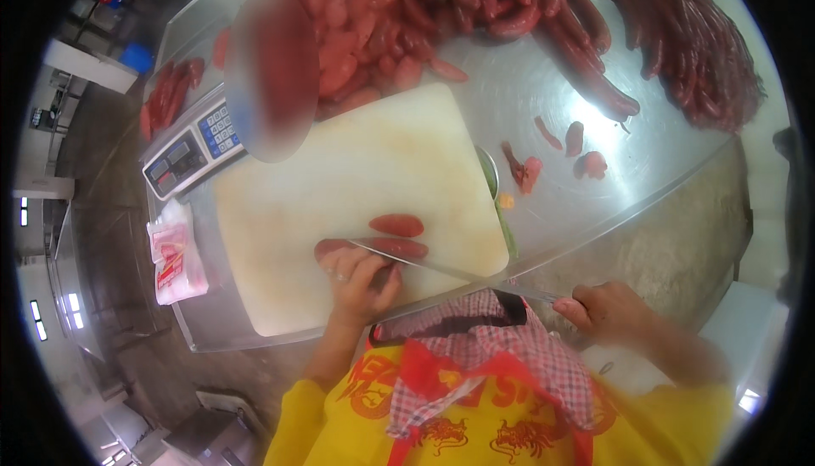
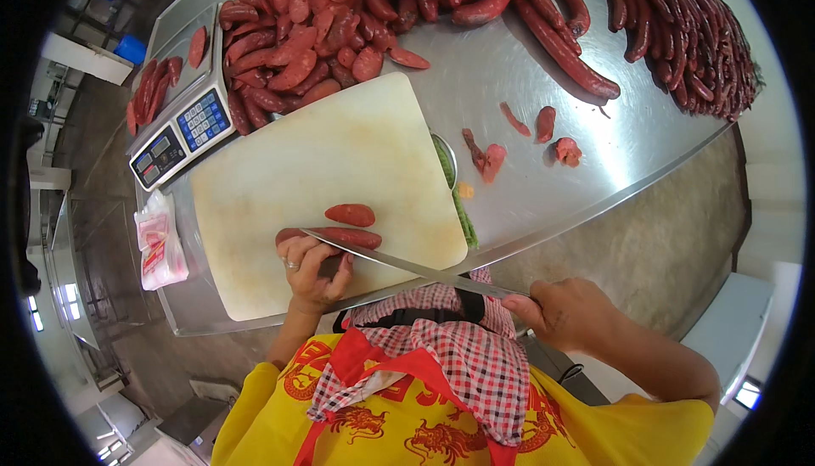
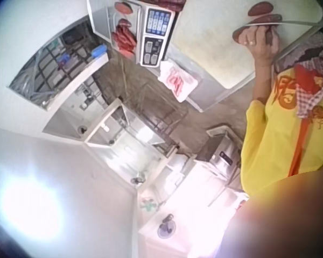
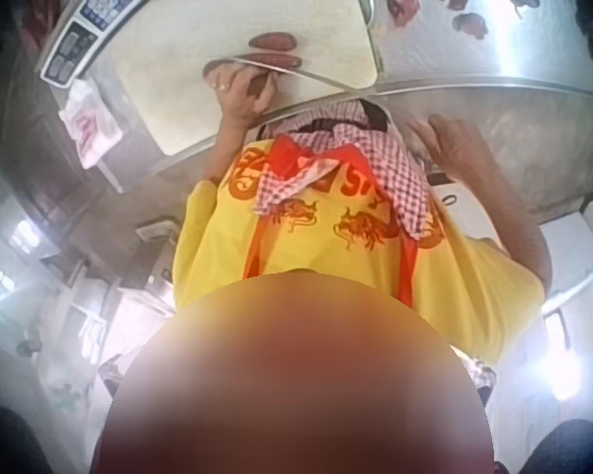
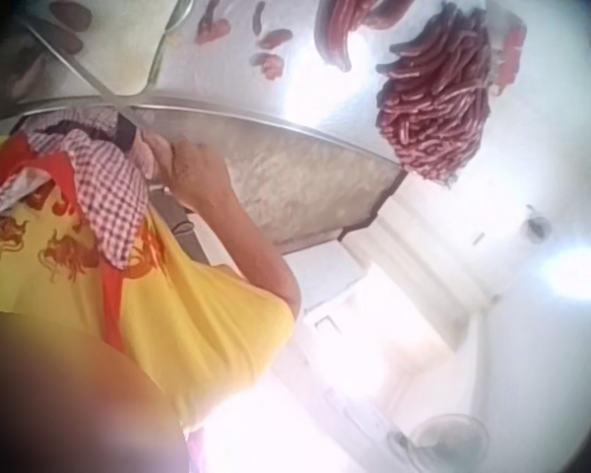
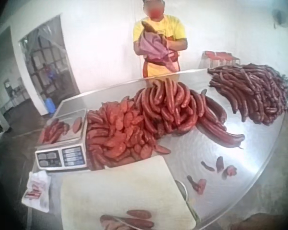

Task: The person slices long pieces of red meat into smaller segments on a white cutting board using a knife. Sliced pieces are moved to a pile on the metal table. A digital scale and another worker are visible in the background.

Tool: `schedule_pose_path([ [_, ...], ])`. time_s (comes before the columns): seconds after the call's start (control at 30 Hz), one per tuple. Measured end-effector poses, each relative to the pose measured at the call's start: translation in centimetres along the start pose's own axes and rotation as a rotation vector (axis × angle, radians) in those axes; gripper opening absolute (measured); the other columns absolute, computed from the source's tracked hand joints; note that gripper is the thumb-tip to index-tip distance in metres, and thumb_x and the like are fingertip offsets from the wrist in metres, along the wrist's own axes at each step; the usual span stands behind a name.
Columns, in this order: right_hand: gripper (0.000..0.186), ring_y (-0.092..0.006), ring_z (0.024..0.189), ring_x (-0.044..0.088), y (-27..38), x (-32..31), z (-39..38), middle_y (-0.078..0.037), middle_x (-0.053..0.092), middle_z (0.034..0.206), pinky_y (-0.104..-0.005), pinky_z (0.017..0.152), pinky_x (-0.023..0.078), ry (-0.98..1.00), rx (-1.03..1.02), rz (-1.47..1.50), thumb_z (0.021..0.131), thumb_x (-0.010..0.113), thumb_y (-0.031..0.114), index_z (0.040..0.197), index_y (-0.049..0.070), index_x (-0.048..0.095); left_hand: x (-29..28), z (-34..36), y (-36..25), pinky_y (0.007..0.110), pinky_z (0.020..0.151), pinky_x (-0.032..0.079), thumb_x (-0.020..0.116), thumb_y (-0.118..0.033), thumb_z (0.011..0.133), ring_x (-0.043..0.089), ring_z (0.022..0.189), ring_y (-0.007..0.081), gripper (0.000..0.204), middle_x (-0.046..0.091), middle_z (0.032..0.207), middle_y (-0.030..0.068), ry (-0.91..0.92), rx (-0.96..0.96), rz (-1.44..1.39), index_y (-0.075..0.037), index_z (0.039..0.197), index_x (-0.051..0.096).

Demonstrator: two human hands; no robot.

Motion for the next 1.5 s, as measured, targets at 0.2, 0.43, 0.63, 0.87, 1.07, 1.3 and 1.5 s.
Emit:
schedule_pose_path([
  [0.2,0.062,-0.0446,0.071,0.064,3.0,4.3,9.4,-0.023,0.064,0.070,-0.0484,0.067,0.052,-0.107,-0.198,-0.032,0.103,0.035,0.047,0.079,-0.001,0.066,0.2,0.0,0.2,0.037,0.080,0.040,0.078,-0.009,0.064,0.052,0.086,0.0247,0.025,0.060,0.089,0.0039,0.003,-0.005,-0.027,-0.012,0.084,0.063],
  [0.43,0.066,-0.0449,0.073,0.063,2.9,3.9,7.4,-0.024,0.064,0.073,-0.0508,0.073,0.050,-0.109,-0.074,0.115,0.099,0.038,0.056,0.078,-0.001,0.065,-1.7,-0.5,1.4,0.037,0.080,0.041,0.080,-0.008,0.064,0.052,0.086,0.0253,0.027,0.058,0.090,0.0039,0.027,0.038,-0.024,-0.011,0.086,0.065],
  [0.63,0.065,-0.0423,0.082,0.065,0.4,3.8,0.7,-0.025,0.066,0.082,-0.0483,0.074,0.052,0.085,0.134,-0.043,0.099,0.037,0.057,0.093,-0.002,0.065,-1.6,-0.5,2.1,0.038,0.080,0.042,0.080,-0.007,0.064,0.051,0.087,0.0258,0.025,0.058,0.089,0.0046,0.071,0.009,-0.088,-0.011,0.084,0.064],
  [0.87,0.073,-0.0442,0.068,0.064,6.4,7.2,12.6,-0.024,0.064,0.067,-0.0486,0.066,0.053,-0.255,-0.204,-0.016,0.099,0.036,0.057,0.069,-0.002,0.066,-1.7,-0.6,2.1,0.038,0.079,0.041,0.078,-0.007,0.066,0.054,0.087,0.0274,0.026,0.059,0.091,0.0058,0.054,0.014,-0.127,-0.011,0.087,0.064],
  [1.07,0.069,-0.0443,0.074,0.065,3.6,4.1,3.0,-0.024,0.065,0.071,-0.0498,0.073,0.052,-0.130,-0.043,0.142,0.097,0.036,0.061,0.091,-0.001,0.065,-2.5,-0.9,2.3,0.040,0.083,0.041,0.077,-0.009,0.067,0.055,0.089,0.0288,0.026,0.060,0.096,0.0077,-0.009,-0.035,-0.008,-0.010,0.091,0.065],
  [1.3,0.069,-0.0432,0.068,0.065,3.8,5.9,5.6,-0.023,0.064,0.065,-0.0475,0.066,0.054,-0.105,0.006,0.036,0.098,0.037,0.059,0.081,-0.002,0.065,-2.3,-1.1,2.5,0.040,0.082,0.041,0.075,-0.008,0.066,0.055,0.089,0.0289,0.028,0.060,0.091,0.0082,0.010,-0.059,-0.025,-0.009,0.092,0.064],
  [1.5,0.072,-0.0435,0.069,0.065,7.0,8.1,12.3,-0.023,0.065,0.068,-0.0481,0.066,0.053,-0.329,-0.241,0.047,0.098,0.038,0.058,0.071,-0.002,0.065,-2.6,-1.5,2.6,0.040,0.082,0.043,0.072,-0.004,0.067,0.054,0.089,0.0297,0.027,0.059,0.093,0.0093,-0.036,-0.038,-0.007,-0.006,0.092,0.063],
])
Point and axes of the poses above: each hand's wrist, its own z-axis towards the middle knuckle, its own x-axis out of the palm, y = z × x, the point moved 4 cm from there along z, towards the middle knuckle
